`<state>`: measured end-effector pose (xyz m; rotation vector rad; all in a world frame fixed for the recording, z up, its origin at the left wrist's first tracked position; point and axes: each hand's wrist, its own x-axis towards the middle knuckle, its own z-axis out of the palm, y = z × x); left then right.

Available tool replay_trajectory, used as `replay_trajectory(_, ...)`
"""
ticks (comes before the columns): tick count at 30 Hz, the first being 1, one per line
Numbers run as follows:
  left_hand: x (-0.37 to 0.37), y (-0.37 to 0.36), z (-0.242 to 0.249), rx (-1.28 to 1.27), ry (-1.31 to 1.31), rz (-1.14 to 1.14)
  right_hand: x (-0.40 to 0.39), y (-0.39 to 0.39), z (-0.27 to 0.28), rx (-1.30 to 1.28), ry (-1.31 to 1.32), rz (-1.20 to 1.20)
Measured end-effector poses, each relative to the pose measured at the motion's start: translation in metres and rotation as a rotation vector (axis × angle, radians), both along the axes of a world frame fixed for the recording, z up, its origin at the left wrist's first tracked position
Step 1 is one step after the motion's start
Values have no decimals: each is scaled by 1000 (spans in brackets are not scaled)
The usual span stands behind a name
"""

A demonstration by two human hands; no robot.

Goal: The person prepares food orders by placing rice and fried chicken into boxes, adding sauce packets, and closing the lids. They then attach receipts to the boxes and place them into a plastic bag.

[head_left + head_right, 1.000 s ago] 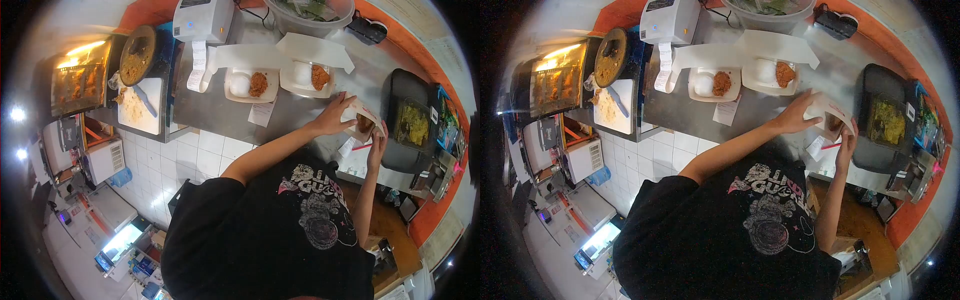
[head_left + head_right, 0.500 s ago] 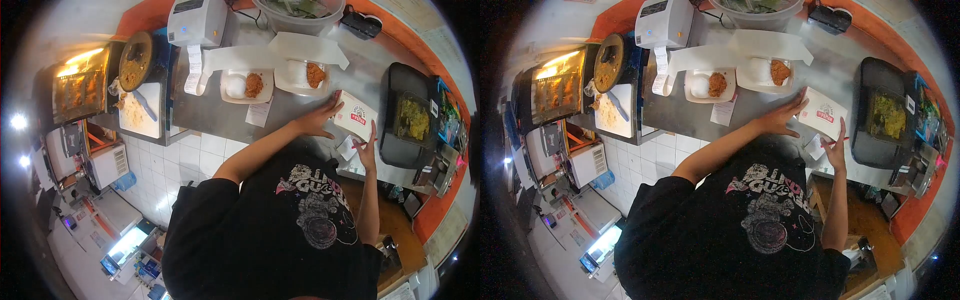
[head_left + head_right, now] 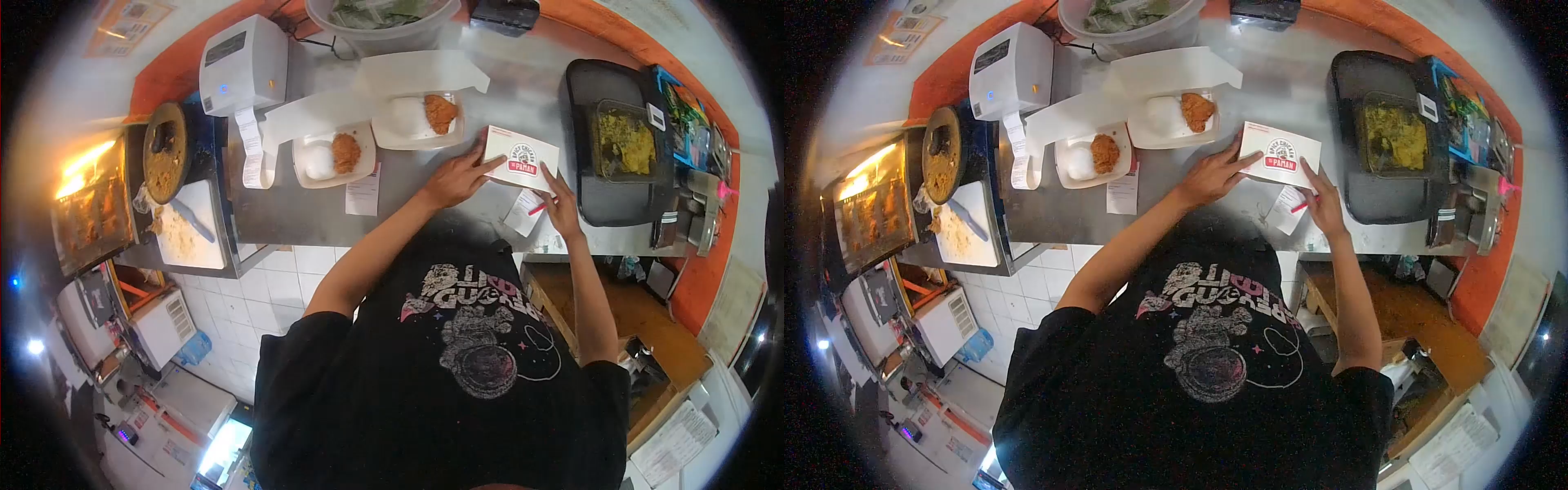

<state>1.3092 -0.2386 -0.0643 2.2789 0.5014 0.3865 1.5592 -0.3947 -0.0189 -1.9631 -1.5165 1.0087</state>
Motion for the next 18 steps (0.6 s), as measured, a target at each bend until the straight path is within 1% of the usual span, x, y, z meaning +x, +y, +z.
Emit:
replay_trajectory(1,-2,-3,0,61,-61,41,-1,-3,0,3,-1,-3)
replay_trajectory(2,-5,-4,14,19,16,39,-4,-5,0,-13,-81,-22)
replay_trajectory(3,-5,-4,14,34,27,45,-11,-4,-3,-24,-154,-36)
replay_trajectory(5,1,-5,0,232,0,63,-7,-13,-28,172,-365,102)
replay_trajectory(6,7,-5,-20,235,94,51,-11,-9,-30,138,-226,21)
replay_trajectory(7,7,-5,-21,314,118,33,-15,-6,-26,99,-87,-56)
replay_trajectory(8,18,-9,-3,-228,56,211,-19,-3,-20,58,4,-92)
replay_trajectory(9,16,-8,8,-190,56,79,-22,-2,-16,14,90,-126)
replay_trajectory(10,19,-9,9,-141,53,29,-25,-4,-27,237,-231,-39)
replay_trajectory(11,26,-10,10,-93,47,-20,-24,-8,-37,198,-243,-73)
replay_trajectory(12,32,-11,7,-77,48,3,-27,-10,-38,205,-234,-109)
replay_trajectory(13,38,-16,4,23,122,10,-29,-14,-38,205,-226,-143)
replay_trajectory(14,42,-23,3,115,198,19,-29,-17,-40,211,-220,-121)
replay_trajectory(15,44,-30,8,116,204,41,-29,-18,-43,273,-244,-159)
replay_trajectory(16,44,-38,13,-63,106,106,-30,-21,-46,336,-263,-205)
replay_trajectory(17,42,-39,18,-232,5,165,-28,-23,-46,348,-249,-199)
replay_trajectory(18,31,-34,24,240,-32,-3,-23,-25,-47,368,-260,-190)
